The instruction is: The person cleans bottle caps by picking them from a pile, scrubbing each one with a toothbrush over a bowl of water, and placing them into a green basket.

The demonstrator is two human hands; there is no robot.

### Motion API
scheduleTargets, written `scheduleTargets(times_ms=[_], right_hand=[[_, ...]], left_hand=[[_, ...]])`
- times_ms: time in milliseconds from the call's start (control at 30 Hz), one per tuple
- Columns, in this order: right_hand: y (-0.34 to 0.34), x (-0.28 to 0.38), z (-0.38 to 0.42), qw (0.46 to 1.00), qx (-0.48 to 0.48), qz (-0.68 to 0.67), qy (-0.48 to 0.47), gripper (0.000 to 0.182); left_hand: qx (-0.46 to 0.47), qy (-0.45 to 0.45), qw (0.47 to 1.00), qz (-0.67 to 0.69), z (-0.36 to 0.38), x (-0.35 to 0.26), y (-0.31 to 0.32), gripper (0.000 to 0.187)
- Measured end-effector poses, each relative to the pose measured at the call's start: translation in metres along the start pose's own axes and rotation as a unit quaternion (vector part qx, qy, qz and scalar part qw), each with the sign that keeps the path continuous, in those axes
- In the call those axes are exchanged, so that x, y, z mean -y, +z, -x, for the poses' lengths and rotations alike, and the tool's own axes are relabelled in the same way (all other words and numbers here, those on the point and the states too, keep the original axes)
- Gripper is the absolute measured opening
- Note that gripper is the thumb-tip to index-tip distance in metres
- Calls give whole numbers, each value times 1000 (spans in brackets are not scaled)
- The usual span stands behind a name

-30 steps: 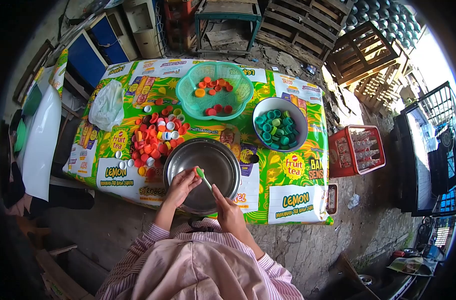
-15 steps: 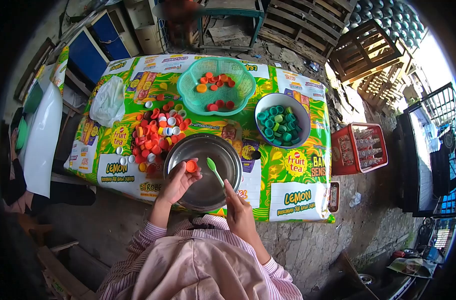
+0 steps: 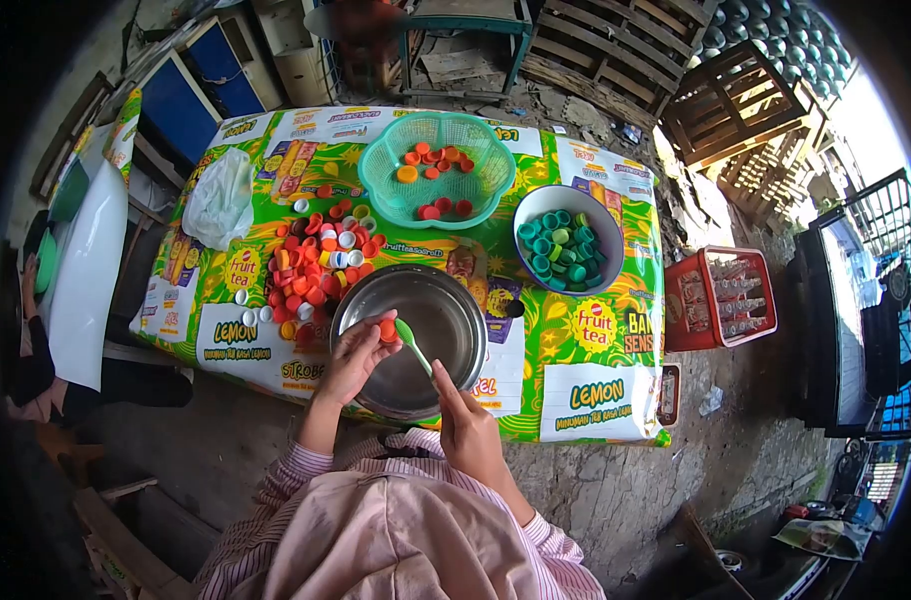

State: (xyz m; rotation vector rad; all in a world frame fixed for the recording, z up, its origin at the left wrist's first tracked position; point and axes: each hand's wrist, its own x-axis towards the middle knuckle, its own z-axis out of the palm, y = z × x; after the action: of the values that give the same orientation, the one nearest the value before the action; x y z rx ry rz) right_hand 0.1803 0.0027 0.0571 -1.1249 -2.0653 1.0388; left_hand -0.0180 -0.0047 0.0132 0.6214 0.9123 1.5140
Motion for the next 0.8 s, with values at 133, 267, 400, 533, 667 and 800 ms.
scheduleTargets(times_ms=[133,267,400,533,667,800], right_hand=[[6,-6,-1,999,16,29,13,48],[12,-10,-3,998,30,9,53,45],[16,-17,0,997,36,-23,59,45],[10,-13,2,985,113,-16,131,47],[11,-17,4,995,41,-63,59,48],[-2,-14,2,990,61,-51,120,49]], left_hand=[[-19,10,997,-81,-1,-2,2,29],[-25,29,983,-180,-3,-1,1,29],[-31,43,979,-199,-7,9,-6,28],[-19,49,972,-230,-13,17,-13,29],[-28,27,979,-200,-14,16,-15,29],[-16,-26,994,-107,-13,7,-11,29]])
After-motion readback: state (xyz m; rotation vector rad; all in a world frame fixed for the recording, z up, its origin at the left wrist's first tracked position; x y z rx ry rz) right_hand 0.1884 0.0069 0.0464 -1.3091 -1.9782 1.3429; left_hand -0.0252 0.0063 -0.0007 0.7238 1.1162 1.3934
